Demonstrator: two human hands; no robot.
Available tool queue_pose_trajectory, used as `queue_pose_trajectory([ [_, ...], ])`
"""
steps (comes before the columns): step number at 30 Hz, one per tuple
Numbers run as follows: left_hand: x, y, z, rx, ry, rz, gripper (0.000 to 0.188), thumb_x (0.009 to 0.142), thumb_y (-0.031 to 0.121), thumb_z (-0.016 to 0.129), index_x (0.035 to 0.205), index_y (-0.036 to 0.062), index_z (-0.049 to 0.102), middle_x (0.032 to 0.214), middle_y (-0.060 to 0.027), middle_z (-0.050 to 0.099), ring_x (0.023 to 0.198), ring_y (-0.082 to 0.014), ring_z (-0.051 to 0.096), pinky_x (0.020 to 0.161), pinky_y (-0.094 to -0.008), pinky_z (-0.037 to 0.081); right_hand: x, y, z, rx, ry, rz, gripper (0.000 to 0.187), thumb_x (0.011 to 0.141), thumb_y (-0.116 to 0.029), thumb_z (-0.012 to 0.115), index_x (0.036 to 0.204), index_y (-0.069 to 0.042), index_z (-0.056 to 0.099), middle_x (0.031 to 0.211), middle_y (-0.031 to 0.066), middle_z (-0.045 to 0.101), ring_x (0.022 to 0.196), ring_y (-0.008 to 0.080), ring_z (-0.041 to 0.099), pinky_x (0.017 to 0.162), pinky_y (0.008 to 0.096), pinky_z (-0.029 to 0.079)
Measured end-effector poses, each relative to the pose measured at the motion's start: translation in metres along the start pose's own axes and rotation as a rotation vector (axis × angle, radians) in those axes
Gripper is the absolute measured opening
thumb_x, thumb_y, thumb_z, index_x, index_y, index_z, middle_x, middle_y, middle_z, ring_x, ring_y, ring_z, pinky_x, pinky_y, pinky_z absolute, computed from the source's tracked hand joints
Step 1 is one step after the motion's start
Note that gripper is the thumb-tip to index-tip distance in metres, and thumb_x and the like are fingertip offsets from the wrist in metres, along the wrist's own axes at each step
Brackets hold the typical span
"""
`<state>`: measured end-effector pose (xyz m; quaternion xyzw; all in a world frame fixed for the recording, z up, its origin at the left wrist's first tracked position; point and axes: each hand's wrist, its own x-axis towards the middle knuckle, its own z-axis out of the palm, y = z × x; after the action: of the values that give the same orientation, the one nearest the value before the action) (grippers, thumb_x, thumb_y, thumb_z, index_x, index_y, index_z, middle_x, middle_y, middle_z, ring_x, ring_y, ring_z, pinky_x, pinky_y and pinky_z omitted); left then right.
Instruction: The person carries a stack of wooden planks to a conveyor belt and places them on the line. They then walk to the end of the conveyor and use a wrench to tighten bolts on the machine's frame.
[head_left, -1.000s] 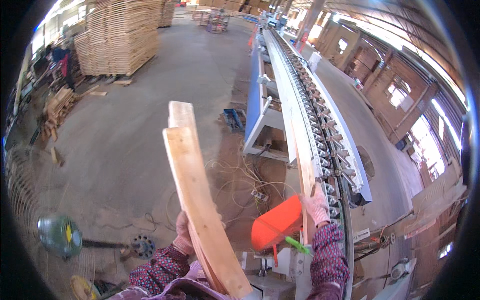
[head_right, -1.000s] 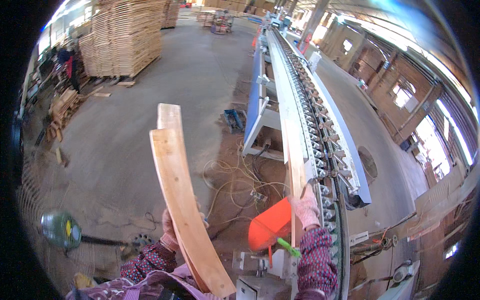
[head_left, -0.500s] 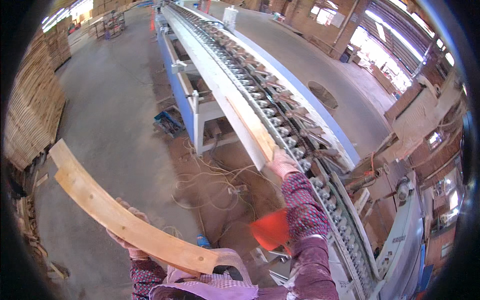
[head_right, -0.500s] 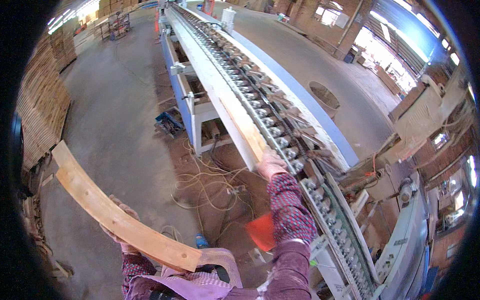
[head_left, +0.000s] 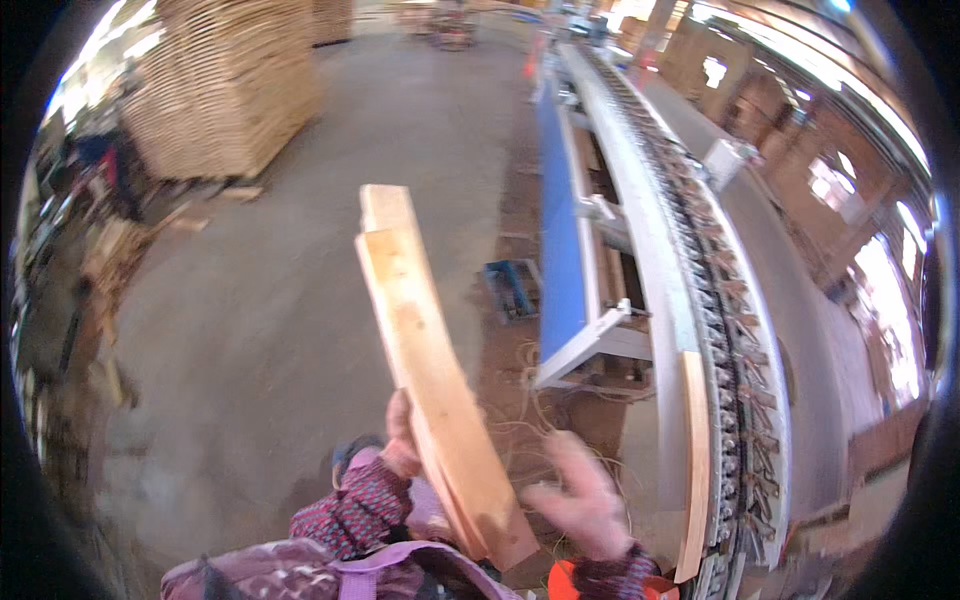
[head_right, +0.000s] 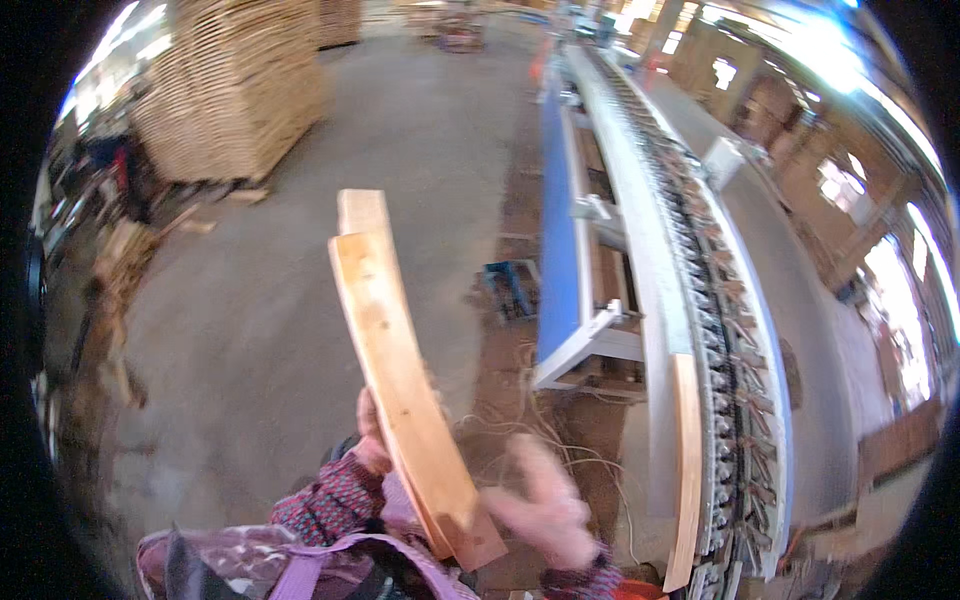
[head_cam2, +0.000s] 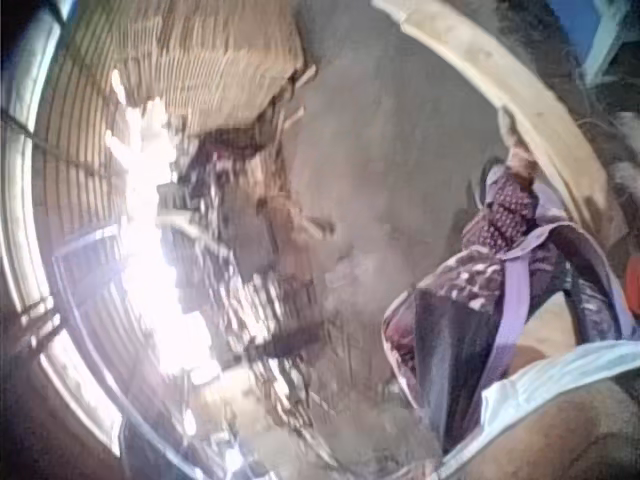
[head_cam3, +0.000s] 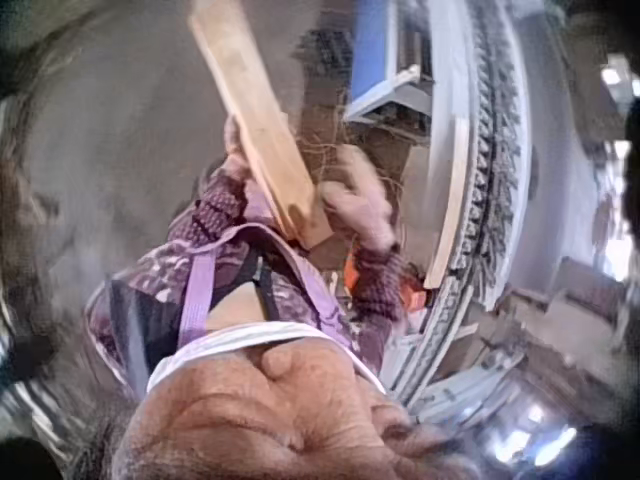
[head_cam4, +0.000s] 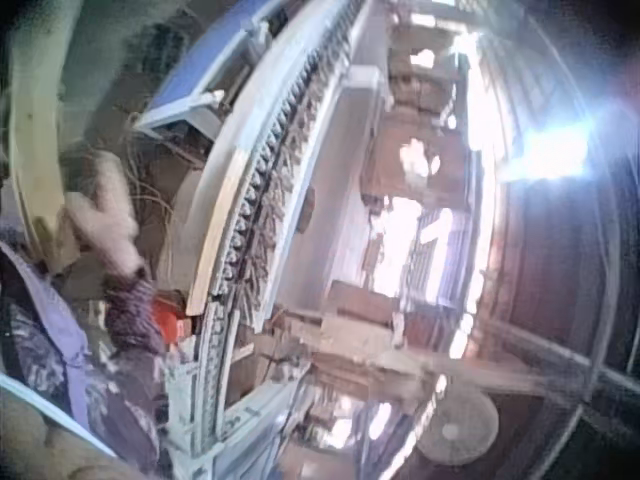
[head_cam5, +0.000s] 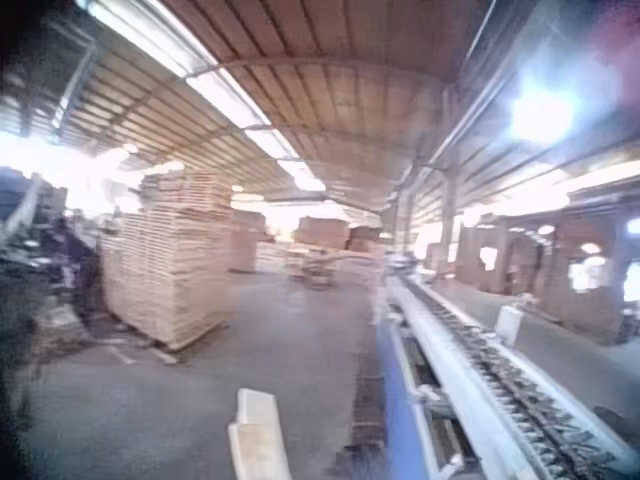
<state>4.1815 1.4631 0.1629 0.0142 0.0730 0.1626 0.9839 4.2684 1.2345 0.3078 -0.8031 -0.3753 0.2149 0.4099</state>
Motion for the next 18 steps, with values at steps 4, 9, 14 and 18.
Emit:
queue_pose_trajectory([
  [4, 0.052, 0.114, -0.003, 0.322, 0.099, 0.116, 0.075, 0.075, 0.06, 0.053, 0.127, 0.0061, 0.046, 0.115, -0.0174, 0.057, 0.104, -0.0348, 0.055, 0.092, -0.0506, 0.043, 0.129, -0.052, 0.116, 0.025, -0.184, -0.015, 0.09, 0.071, -0.046, 0.065, 0.136, 0.002, 0.026, 0.125, 0.0267, 0.046, 0.12, 0.0346, 0.044, 0.097, 0.0395, 0.038],
  [9, 0.075, 0.179, 0.007, 0.529, -0.086, -0.005, 0.078, 0.081, 0.062, 0.044, 0.134, 0.0053, 0.037, 0.125, -0.0147, 0.05, 0.114, -0.03, 0.049, 0.1, -0.0461, 0.038, 0.188, -0.107, 0.149, 0.091, -0.059, 0.41, 0.077, 0.07, -0.04, 0.066, 0.131, -0.006, 0.033, 0.121, 0.0204, 0.051, 0.111, 0.0329, 0.053, 0.091, 0.0406, 0.043],
  [14, 0.118, 0.232, 0.02, 0.537, 0.131, -0.171, 0.079, 0.078, 0.063, 0.046, 0.134, 0.0081, 0.037, 0.126, -0.0141, 0.047, 0.113, -0.0296, 0.049, 0.098, -0.0455, 0.039, 0.24, -0.13, 0.182, 0.059, 0.118, 0.509, 0.081, 0.068, -0.034, 0.065, 0.134, -0.005, 0.027, 0.118, 0.0189, 0.052, 0.107, 0.0315, 0.056, 0.085, 0.0414, 0.047],
  [18, 0.165, 0.258, 0.03, 0.641, 0.081, -0.162, 0.081, 0.079, 0.065, 0.044, 0.137, 0.0096, 0.034, 0.131, -0.0126, 0.043, 0.116, -0.0295, 0.046, 0.098, -0.0457, 0.039, 0.287, -0.128, 0.188, 0.071, 0.193, 0.497, 0.083, 0.068, -0.033, 0.064, 0.135, -0.005, 0.026, 0.118, 0.0191, 0.052, 0.105, 0.0317, 0.056, 0.084, 0.0404, 0.047],
])
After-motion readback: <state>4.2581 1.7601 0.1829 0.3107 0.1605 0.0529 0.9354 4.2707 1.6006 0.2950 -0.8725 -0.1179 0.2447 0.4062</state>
